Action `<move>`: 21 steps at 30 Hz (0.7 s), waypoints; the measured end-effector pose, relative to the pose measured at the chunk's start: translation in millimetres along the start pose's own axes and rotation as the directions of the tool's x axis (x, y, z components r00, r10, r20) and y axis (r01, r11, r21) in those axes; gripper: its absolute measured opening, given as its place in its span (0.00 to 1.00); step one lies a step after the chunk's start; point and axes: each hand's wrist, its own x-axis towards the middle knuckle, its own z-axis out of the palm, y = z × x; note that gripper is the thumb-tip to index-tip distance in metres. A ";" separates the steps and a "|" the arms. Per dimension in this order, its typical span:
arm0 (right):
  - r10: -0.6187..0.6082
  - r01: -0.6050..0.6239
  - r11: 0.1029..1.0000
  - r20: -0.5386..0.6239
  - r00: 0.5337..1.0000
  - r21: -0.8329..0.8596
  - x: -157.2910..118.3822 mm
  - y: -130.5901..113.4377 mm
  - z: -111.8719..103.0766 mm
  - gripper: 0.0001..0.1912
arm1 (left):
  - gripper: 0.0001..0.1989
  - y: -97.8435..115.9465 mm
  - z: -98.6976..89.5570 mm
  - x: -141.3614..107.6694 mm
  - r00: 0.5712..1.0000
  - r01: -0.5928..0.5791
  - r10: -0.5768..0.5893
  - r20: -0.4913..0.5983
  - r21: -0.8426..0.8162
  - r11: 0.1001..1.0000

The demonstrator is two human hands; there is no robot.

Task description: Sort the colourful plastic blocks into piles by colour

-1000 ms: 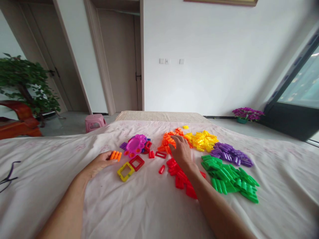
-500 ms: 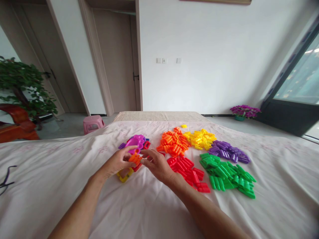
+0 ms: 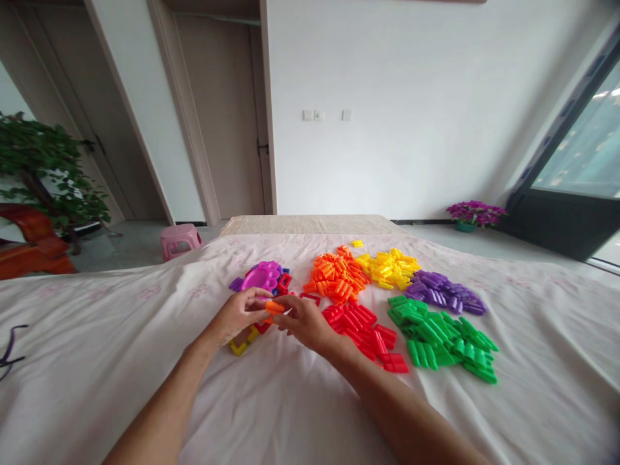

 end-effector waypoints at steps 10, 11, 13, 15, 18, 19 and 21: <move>-0.137 -0.118 0.860 -0.448 0.884 -0.496 10.2 -6.9 -72.9 0.16 | 0.27 -38.4 -44.4 13.0 0.846 0.104 0.022 -0.533 0.206 0.973; -0.153 -0.165 0.830 -0.502 0.851 -0.533 10.7 -5.9 -81.9 0.17 | 0.29 -41.8 -46.3 13.7 0.850 0.112 0.004 -0.526 0.188 0.976; -0.192 -0.214 0.789 -0.563 0.804 -0.575 11.1 -3.1 -91.2 0.20 | 0.33 -46.2 -44.6 15.3 0.873 0.100 -0.020 -0.488 0.140 0.985; -0.232 -0.163 0.793 -0.539 0.810 -0.587 10.6 -0.9 -86.5 0.19 | 0.35 -48.5 -38.8 17.9 0.898 0.069 -0.036 -0.438 0.059 0.996; -0.266 0.013 0.832 -0.377 0.887 -0.555 7.4 -1.2 -58.6 0.17 | 0.35 -51.8 -30.5 22.7 0.914 0.028 -0.055 -0.402 -0.071 0.997; -0.266 0.061 0.838 -0.309 0.913 -0.542 5.6 -1.7 -46.7 0.17 | 0.34 -53.0 -28.8 24.1 0.910 0.027 -0.067 -0.409 -0.103 0.994; -0.252 0.114 0.840 -0.195 0.948 -0.531 1.2 -1.7 -24.3 0.18 | 0.35 -54.9 -26.4 25.8 0.892 0.033 -0.099 -0.441 -0.155 0.987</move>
